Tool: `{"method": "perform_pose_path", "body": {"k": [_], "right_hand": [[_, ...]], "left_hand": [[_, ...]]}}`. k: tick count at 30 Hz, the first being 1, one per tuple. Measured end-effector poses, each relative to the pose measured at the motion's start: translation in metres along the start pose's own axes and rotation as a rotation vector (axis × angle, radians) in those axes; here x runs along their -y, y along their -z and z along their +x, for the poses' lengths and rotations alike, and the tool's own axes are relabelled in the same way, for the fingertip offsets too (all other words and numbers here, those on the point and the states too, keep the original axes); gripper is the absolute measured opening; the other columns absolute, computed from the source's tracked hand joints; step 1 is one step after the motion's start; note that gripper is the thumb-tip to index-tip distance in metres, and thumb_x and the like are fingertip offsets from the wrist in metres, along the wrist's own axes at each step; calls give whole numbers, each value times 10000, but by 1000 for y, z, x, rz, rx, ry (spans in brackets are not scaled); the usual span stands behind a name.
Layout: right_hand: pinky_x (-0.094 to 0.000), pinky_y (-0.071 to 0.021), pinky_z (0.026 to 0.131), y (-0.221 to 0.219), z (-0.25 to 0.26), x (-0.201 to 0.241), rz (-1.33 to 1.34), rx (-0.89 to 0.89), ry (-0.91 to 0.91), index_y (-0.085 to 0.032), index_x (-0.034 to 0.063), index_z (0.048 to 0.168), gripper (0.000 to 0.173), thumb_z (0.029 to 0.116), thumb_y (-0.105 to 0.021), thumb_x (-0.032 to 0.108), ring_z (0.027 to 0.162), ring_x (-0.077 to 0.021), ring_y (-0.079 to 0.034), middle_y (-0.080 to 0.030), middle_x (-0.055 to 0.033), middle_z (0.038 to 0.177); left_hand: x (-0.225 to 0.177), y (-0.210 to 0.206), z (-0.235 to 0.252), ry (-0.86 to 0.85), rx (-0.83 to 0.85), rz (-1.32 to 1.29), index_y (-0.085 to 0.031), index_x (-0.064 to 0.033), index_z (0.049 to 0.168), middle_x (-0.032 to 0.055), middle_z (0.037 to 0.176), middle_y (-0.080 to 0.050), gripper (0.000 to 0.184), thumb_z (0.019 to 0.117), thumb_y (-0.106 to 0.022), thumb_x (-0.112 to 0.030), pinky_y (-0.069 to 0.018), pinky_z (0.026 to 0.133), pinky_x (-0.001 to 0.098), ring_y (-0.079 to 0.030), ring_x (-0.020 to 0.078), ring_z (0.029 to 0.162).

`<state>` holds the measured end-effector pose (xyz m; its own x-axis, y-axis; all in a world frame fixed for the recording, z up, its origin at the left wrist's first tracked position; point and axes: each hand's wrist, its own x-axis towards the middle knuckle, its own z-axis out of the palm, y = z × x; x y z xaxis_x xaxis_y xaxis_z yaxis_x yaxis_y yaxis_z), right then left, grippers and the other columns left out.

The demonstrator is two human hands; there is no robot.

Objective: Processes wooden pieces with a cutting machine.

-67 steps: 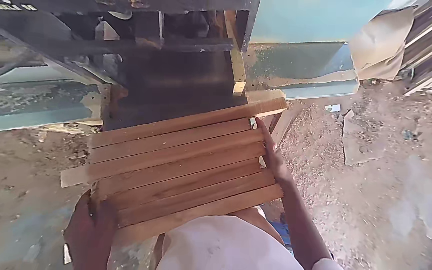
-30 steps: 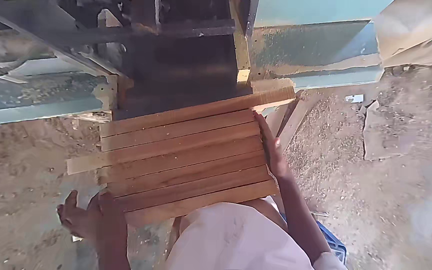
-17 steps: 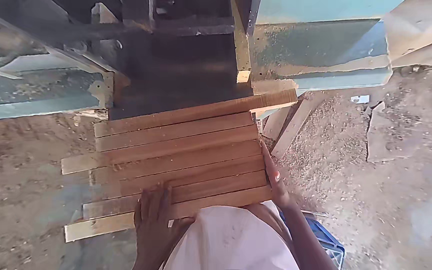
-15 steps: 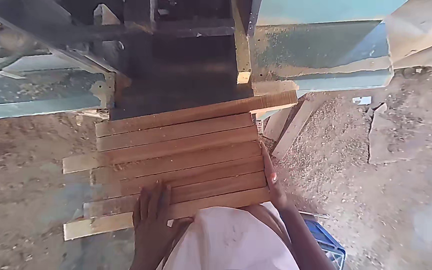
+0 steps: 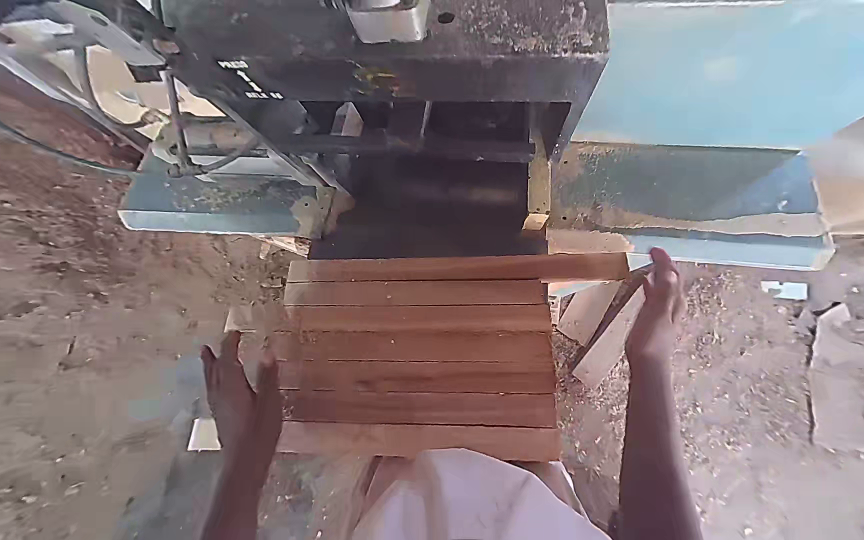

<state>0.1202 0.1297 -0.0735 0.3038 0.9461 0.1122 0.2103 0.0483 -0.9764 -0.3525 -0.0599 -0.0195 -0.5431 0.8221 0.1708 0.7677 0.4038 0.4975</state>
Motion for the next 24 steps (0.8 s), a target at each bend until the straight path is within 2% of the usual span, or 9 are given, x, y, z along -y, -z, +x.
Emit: {"method": "perform_pose_path", "body": {"k": [2, 3, 7, 11, 13, 15, 17, 20, 24], "right_hand": [[-393, -451, 1099, -25, 19, -4, 65, 27, -65, -544, -3, 1406, 586, 1078, -205, 346, 1314, -172, -554, -581, -141, 1439], [-395, -454, 1074, -35, 21, -4, 70, 36, -63, -564, -10, 1374, 557, 1065, -228, 310, 1270, -165, -573, -609, -144, 1389], [-332, -439, 1088, -60, 8, -1, 107, 60, -27, -551, -76, 1344, 535, 1054, -275, 278, 1251, -137, -570, -600, -182, 1362], [-349, -456, 1092, -83, -12, 9, 130, 220, -49, -528, -70, 1393, 566, 1073, -266, 316, 1262, -150, -578, -595, -191, 1386], [-326, -428, 1128, -95, -22, 15, 185, 315, -65, -494, -71, 1435, 580, 1084, -252, 324, 1328, -150, -539, -553, -197, 1451], [-277, -362, 1179, -103, -33, 23, 239, 389, -74, -413, -56, 1513, 602, 1098, -237, 345, 1426, -124, -444, -443, -185, 1568], [-298, -273, 1244, -107, -39, 24, 263, 458, -65, -324, -19, 1576, 664, 1094, -203, 421, 1518, -135, -319, -314, -159, 1656], [-352, -174, 1291, -109, -42, 16, 261, 528, -40, -220, 17, 1622, 800, 1061, -145, 582, 1576, -161, -182, -179, -146, 1708], [-367, -109, 1305, -113, -43, 15, 249, 561, -33, -167, 32, 1637, 814, 1055, -102, 597, 1591, -158, -111, -109, -136, 1723]], "left_hand": [[4, 0, 24, 34, -27, -29, -408, 86, 1501, 359, 1563, -349, 686, 1056, -354, -433, -162, 1249, 586, -208, 541, 1507], [0, -1, 31, 37, -16, -28, -410, 70, 1506, 355, 1566, -348, 674, 1053, -364, -427, -161, 1246, 596, -205, 536, 1510], [-22, -20, 45, 62, 90, 104, -401, 60, 1521, 327, 1587, -338, 712, 1044, -398, -469, -174, 1185, 710, -194, 542, 1511], [-40, -39, 58, 115, 122, 207, -435, 25, 1509, 289, 1567, -396, 656, 1058, -444, -452, -164, 1193, 703, -221, 494, 1519], [-40, -40, 67, 140, 94, 200, -440, 12, 1510, 317, 1529, -422, 641, 1060, -447, -444, -200, 1178, 708, -265, 508, 1495], [-34, -40, 79, 196, 87, 212, -451, -1, 1507, 314, 1503, -458, 630, 1066, -440, -451, -225, 1176, 690, -315, 496, 1476], [-30, -42, 88, 240, 80, 231, -462, 0, 1500, 300, 1478, -498, 637, 1066, -430, -466, -234, 1187, 666, -375, 470, 1455], [-43, -46, 88, 322, 65, 244, -408, 24, 1525, 298, 1510, -465, 714, 1038, -467, -495, -137, 1232, 642, -367, 426, 1475], [-43, -53, 87, 326, 13, 271, -359, 31, 1551, 269, 1529, -462, 768, 1011, -512, -494, -85, 1251, 614, -359, 387, 1491]]}}
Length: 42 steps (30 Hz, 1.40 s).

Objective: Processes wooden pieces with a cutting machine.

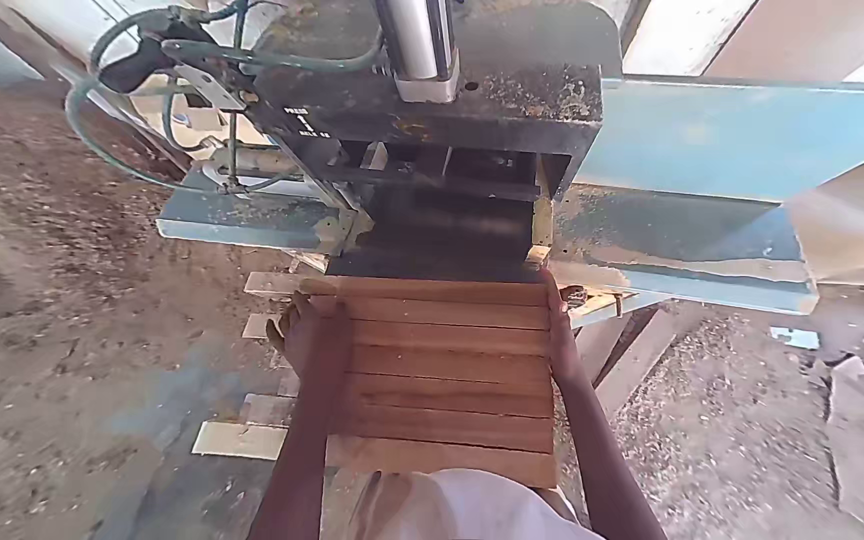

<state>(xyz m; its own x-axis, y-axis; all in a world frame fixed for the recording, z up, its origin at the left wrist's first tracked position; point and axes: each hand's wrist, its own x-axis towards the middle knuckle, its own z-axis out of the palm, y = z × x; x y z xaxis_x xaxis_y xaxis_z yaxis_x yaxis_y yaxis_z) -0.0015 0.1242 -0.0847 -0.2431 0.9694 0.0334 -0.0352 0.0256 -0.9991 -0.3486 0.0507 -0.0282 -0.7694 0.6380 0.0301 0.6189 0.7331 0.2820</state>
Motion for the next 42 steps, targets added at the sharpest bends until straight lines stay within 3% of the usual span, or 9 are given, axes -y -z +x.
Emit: {"method": "perform_pose_path", "body": {"k": [9, 12, 14, 16, 18, 22, 25, 30, 42], "right_hand": [[-373, -185, 1292, -3, 0, -1, 22, -9, -21, -209, 55, 1634, 851, 1035, -102, 649, 1575, -162, -188, -182, -129, 1710], [-402, -340, 1221, 11, -17, 12, -12, -155, 99, -288, -59, 1568, 880, 1041, -230, 644, 1495, -211, -373, -334, -193, 1637], [-384, -472, 1110, 24, -49, 30, -47, -252, 200, -391, -94, 1483, 801, 1055, -357, 582, 1308, -168, -564, -575, -140, 1428], [-291, -552, 931, 38, -85, 50, -83, -227, 257, -601, 106, 1320, 543, 1059, -415, 544, 1029, -43, -650, -690, 78, 1156], [-209, -552, 767, 38, -128, 67, -68, -96, 188, -702, 275, 1115, 403, 1054, -424, 560, 830, 14, -642, -692, 163, 938], [-172, -502, 593, -53, -215, 90, 60, 76, -167, -712, 221, 900, 328, 1049, -441, 330, 662, 38, -588, -659, 142, 782], [-186, -495, 611, -164, -233, 74, 290, 67, -456, -688, 137, 930, 317, 981, -377, 101, 651, 34, -581, -656, 130, 756], [-211, -521, 569, -240, -198, 34, 449, 164, -778, -629, 75, 1010, 322, 1011, -310, 123, 602, -31, -601, -648, 57, 731], [-181, -507, 594, -221, -168, 23, 352, 375, -832, -624, -24, 1155, 298, 1051, -348, 21, 627, -16, -576, -632, 38, 797]], "left_hand": [[7, 14, -5, -14, -35, -53, -330, -14, 1575, 303, 1574, -372, 736, 1017, -525, -453, -138, 1223, 652, -262, 471, 1510], [-5, 25, -14, -287, -75, -183, -357, 5, 1558, 308, 1584, -351, 702, 1021, -496, -426, -163, 1209, 664, -252, 495, 1507], [-11, 24, -7, -553, -30, -220, -435, -17, 1522, 248, 1555, -438, 674, 1043, -433, -491, -206, 1193, 672, -323, 467, 1484], [-27, 18, 12, -715, 108, -172, -497, -51, 1495, 222, 1538, -472, 645, 1055, -424, -517, -200, 1184, 694, -362, 442, 1470], [-45, 15, 28, -764, 312, -57, -600, -76, 1404, 208, 1441, -567, 570, 1056, -457, -503, -249, 1148, 720, -460, 428, 1399], [-53, 6, 40, -918, 503, 37, -577, 1, 1404, 255, 1357, -612, 614, 1068, -434, -492, -309, 1145, 650, -529, 425, 1332], [-44, -4, 39, -1015, 479, 22, -537, 44, 1414, 288, 1356, -593, 639, 1076, -395, -480, -323, 1150, 619, -524, 443, 1329], [-30, -4, 44, -949, 468, -55, -617, -31, 1346, 207, 1383, -601, 588, 1062, -431, -511, -357, 1149, 594, -520, 385, 1347], [-10, -9, 45, -838, 373, -32, -545, 4, 1415, 247, 1460, -524, 557, 1080, -410, -420, -294, 1164, 629, -456, 419, 1397]]}}
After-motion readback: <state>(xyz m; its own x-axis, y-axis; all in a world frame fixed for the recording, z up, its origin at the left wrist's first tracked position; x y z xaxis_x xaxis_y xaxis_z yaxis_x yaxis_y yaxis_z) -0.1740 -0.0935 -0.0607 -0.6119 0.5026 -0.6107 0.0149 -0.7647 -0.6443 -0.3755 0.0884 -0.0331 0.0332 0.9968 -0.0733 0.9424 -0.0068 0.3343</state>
